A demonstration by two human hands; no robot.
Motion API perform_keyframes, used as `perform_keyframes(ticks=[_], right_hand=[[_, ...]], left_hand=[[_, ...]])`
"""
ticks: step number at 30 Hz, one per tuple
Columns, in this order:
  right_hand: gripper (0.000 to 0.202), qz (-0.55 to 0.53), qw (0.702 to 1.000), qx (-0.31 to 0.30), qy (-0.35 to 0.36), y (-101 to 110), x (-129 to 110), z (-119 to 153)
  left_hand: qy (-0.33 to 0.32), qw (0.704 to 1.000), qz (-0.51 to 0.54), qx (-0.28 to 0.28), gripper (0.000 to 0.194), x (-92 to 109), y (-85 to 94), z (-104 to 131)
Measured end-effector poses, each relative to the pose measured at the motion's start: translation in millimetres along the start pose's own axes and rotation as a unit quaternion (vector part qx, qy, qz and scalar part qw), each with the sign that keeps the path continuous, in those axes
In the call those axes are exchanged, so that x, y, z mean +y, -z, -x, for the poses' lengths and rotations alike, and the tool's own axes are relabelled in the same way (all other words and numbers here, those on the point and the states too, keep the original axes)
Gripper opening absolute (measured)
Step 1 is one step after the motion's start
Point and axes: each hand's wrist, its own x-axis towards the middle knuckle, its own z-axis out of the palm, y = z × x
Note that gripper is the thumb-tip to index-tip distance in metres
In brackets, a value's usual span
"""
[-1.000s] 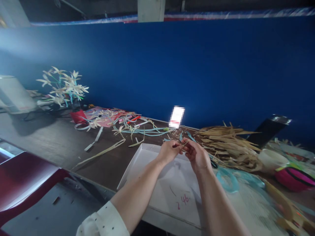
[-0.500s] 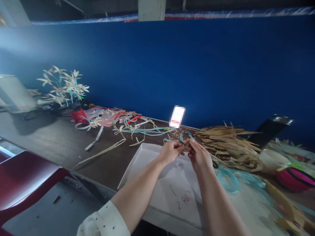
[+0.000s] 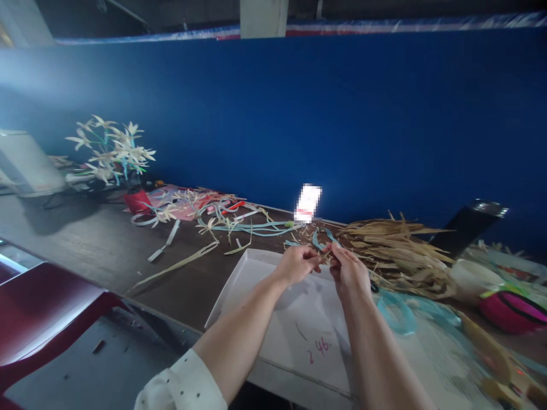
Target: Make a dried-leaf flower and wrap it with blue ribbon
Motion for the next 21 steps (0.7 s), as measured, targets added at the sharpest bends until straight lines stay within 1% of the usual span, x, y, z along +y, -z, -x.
perform_keyframes(ticks=[3,6,12,18,21], right_hand=[[0.032,0.008,1.000,0.006,0.013,0.6,0.2,-1.2],[0.033,0.023,0.999,0.009,0.027,0.6,1.4,-2.0],[0.035,0.070,0.997,0.005,0.030,1.2,5.2,-2.1],[0.037,0.115,0.993,-0.013,0.038,2.9,8.3,-2.6],[0.035,0.120,0.992,-0.027,0.033,2.8,8.1,-2.1]], left_hand=[[0.006,1.000,-0.022,0.021,0.029,-1.8,0.0,-0.9],[0.007,0.999,-0.039,0.028,0.032,-3.0,0.7,-1.4],[0.005,1.000,0.002,-0.001,0.038,-1.9,2.1,-1.0],[0.006,1.000,-0.003,-0.015,0.034,-5.8,1.8,-2.5],[0.009,0.999,-0.008,-0.040,0.032,-10.2,1.6,-3.8]])
